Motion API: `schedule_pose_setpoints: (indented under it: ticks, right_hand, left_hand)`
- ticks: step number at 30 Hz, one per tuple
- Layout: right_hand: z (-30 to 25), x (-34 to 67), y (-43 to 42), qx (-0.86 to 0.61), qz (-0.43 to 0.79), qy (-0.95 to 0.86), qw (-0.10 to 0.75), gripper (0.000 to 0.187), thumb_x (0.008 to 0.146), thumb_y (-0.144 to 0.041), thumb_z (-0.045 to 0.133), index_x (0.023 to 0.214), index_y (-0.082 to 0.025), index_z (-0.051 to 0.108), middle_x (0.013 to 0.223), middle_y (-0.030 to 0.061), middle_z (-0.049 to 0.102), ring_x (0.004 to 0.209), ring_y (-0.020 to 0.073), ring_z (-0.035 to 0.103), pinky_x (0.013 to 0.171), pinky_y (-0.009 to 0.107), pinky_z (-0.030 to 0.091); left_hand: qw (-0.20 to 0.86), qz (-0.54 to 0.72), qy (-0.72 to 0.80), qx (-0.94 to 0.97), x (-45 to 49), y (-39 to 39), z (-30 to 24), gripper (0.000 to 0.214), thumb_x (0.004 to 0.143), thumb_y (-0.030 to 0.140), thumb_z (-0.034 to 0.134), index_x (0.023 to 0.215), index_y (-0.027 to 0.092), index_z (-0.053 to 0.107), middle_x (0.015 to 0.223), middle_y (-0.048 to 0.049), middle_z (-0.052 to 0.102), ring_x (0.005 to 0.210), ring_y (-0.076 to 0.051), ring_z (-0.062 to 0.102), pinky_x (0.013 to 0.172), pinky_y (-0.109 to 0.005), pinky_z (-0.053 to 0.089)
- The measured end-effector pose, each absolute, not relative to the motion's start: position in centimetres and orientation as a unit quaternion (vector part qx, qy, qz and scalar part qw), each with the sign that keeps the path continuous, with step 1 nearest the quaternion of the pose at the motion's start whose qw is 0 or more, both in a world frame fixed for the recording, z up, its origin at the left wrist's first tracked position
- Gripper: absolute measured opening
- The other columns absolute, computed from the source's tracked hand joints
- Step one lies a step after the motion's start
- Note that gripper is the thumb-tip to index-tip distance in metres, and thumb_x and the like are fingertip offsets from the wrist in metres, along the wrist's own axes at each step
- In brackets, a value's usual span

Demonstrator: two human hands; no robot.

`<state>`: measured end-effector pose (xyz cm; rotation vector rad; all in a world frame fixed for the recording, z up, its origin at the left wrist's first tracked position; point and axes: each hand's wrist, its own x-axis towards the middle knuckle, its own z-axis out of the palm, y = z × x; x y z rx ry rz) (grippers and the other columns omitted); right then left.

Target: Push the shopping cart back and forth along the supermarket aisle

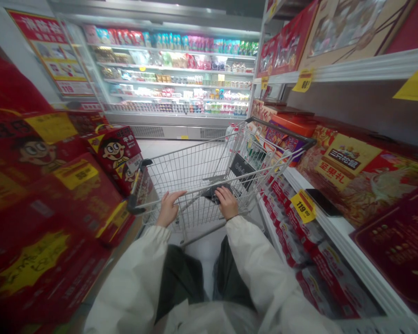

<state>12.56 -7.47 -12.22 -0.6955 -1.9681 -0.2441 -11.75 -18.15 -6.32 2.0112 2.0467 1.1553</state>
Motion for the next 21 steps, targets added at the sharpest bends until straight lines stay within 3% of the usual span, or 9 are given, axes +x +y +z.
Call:
schedule_pose_setpoints:
  ticks: [16,19,21]
  right_hand:
    - [-12.3,12.4,-8.1,-0.278,-0.096,-0.822,0.488,0.061,0.072,0.005,0.037,0.119,-0.019,0.067,0.124,0.0069,0.067,0.127,0.0186,0.054,0.11,0.039,0.045]
    - [-12.0,12.5,-8.1,-0.29,-0.095,-0.809,0.501,0.062,0.072,0.004,0.037,0.121,-0.019,0.066,0.126,0.0072,0.066,0.129,0.0191,0.053,0.11,0.041,0.044]
    - [-12.0,12.4,-8.1,-0.292,-0.088,-0.81,0.501,0.061,0.072,0.004,0.037,0.119,-0.02,0.067,0.124,0.0071,0.067,0.128,0.0188,0.053,0.109,0.04,0.045]
  left_hand:
    - [-0.04,0.332,0.686,0.647,-13.7,-20.7,-5.9,0.052,0.071,0.014,0.047,0.12,0.024,0.063,0.124,-0.003,0.068,0.121,-0.022,0.057,0.119,-0.051,0.02]
    - [-0.096,0.294,0.724,0.617,-11.0,-21.0,-5.6,0.055,0.075,0.013,0.048,0.129,0.022,0.057,0.136,-0.0058,0.06,0.132,-0.026,0.048,0.121,-0.055,0.01]
    - [-0.105,0.253,0.723,0.634,-8.1,-20.5,-5.4,0.068,0.075,0.012,0.048,0.142,0.018,0.044,0.147,-0.0083,0.049,0.141,-0.029,0.037,0.121,-0.055,0.01]
